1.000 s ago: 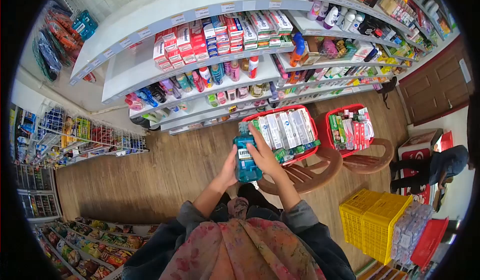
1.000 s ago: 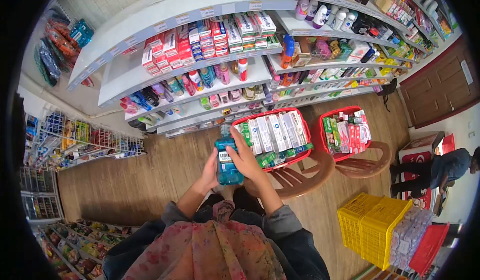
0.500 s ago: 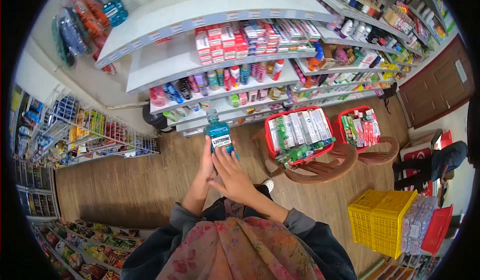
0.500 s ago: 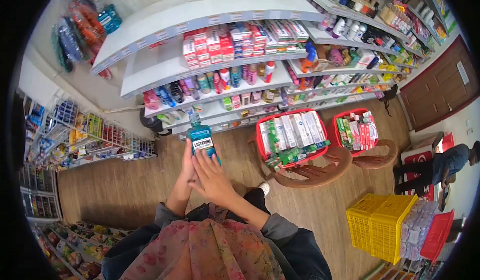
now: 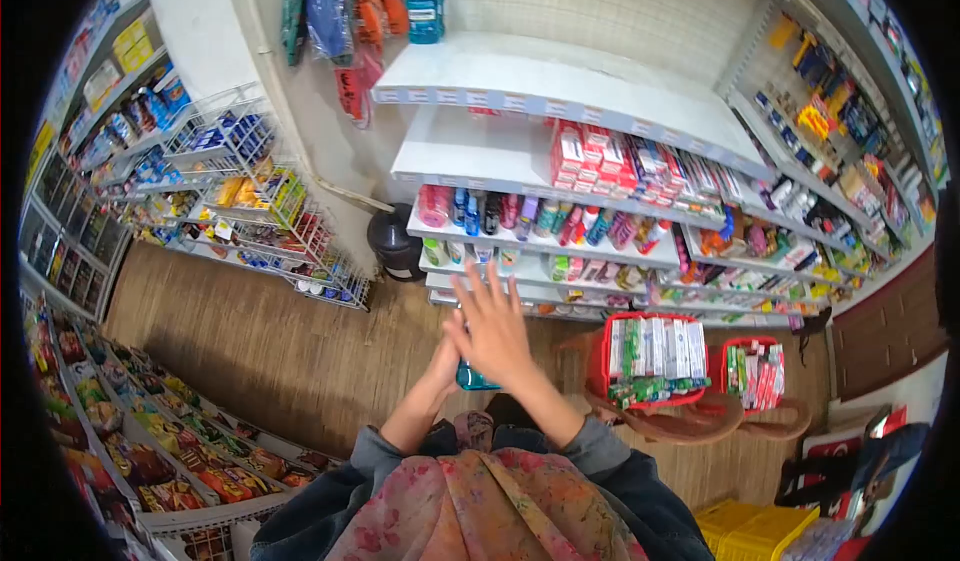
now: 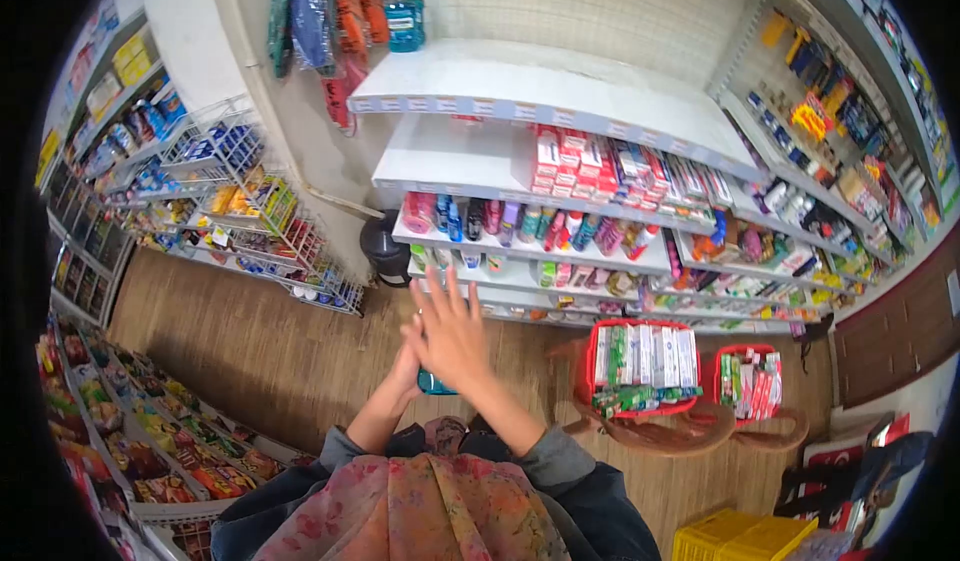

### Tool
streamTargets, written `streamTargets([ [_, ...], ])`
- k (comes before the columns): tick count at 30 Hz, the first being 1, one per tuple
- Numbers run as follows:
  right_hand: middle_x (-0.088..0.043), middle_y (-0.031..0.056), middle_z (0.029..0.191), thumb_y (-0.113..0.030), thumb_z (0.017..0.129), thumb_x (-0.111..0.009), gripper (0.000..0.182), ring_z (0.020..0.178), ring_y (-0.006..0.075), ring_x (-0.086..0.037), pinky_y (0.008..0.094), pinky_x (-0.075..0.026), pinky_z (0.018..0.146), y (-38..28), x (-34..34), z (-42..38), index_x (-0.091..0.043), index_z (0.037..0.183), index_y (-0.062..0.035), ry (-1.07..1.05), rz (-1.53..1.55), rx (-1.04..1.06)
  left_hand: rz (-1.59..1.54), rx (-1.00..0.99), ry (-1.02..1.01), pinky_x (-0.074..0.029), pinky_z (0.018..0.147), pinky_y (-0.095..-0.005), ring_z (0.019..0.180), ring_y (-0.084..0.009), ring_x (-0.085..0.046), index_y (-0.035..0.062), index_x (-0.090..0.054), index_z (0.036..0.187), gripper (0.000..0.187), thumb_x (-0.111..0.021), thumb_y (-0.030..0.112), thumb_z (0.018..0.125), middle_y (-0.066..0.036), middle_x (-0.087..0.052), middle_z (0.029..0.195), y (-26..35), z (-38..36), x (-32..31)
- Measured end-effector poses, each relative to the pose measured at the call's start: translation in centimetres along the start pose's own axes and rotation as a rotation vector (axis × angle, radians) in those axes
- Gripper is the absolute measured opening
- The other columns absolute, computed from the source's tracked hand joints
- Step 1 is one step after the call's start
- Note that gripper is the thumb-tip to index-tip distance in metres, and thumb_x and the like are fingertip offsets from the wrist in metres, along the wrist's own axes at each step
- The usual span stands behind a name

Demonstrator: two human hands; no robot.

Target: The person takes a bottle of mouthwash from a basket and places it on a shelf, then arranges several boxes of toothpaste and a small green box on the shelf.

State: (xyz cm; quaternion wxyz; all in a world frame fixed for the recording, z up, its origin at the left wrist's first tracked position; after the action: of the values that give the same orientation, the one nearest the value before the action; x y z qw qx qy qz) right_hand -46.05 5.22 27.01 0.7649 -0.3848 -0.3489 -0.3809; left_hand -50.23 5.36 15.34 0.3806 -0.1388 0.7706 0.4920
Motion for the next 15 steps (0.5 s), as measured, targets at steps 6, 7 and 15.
streamTargets([
  [6, -0.027, 0.0163, 0.145, -0.037, 0.085, -0.054, 0.07, 0.136, 0.033, -0.022, 0.0505, -0.015, 0.109, -4.0, -3.0, -1.3, -0.028, 0.139, -0.0004, -0.163, 0.131, 0.218, -0.075, -0.203, 0.147, -0.048, 0.089, -0.0351, 0.105, -0.0202, -0.057, 0.0064, -0.044, 0.128, 0.061, -0.024, 0.054, 0.095, -0.012, -0.056, 0.12, 5.7, 0.0, 3.9],
  [7, -0.026, 0.0162, 0.146, -0.037, 0.085, -0.055, 0.072, 0.136, 0.0318, -0.022, 0.0493, -0.015, 0.109, -4.5, -3.5, -1.4, -0.027, 0.139, 0.0018, -0.215, 0.137, 0.285, -0.072, -0.208, 0.145, -0.048, 0.089, -0.0351, 0.105, -0.0202, -0.057, 0.0064, -0.044, 0.128, 0.061, -0.024, 0.054, 0.095, -0.012, -0.056, 0.12, 6.1, 0.7, 5.0],
  [15, -0.039, 0.0208, 0.137, -0.016, 0.085, -0.06, 0.042, 0.128, 0.0346, -0.037, 0.0401, -0.032, 0.102, 2.1, 1.4, 8.1, -0.05, 0.123, -0.001, 0.222, 0.55, 0.081, 0.292, -0.308, 0.28, -0.05, 0.071, -0.0285, 0.08, -0.0139, -0.062, 0.0018, -0.057, 0.108, 0.052, -0.032, 0.046, 0.097, -0.007, -0.064, 0.094, 13.1, 4.7, 5.6],
])
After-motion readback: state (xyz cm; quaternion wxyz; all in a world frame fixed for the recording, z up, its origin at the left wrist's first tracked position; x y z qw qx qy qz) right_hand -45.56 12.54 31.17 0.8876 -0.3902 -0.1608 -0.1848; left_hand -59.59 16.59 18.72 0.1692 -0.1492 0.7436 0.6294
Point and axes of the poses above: each hand's wrist, its own z-axis towards the middle knuckle, its own x-axis out of the back of the hand, y = z × x, the point moved 8 cm from there along z, towards the middle knuckle
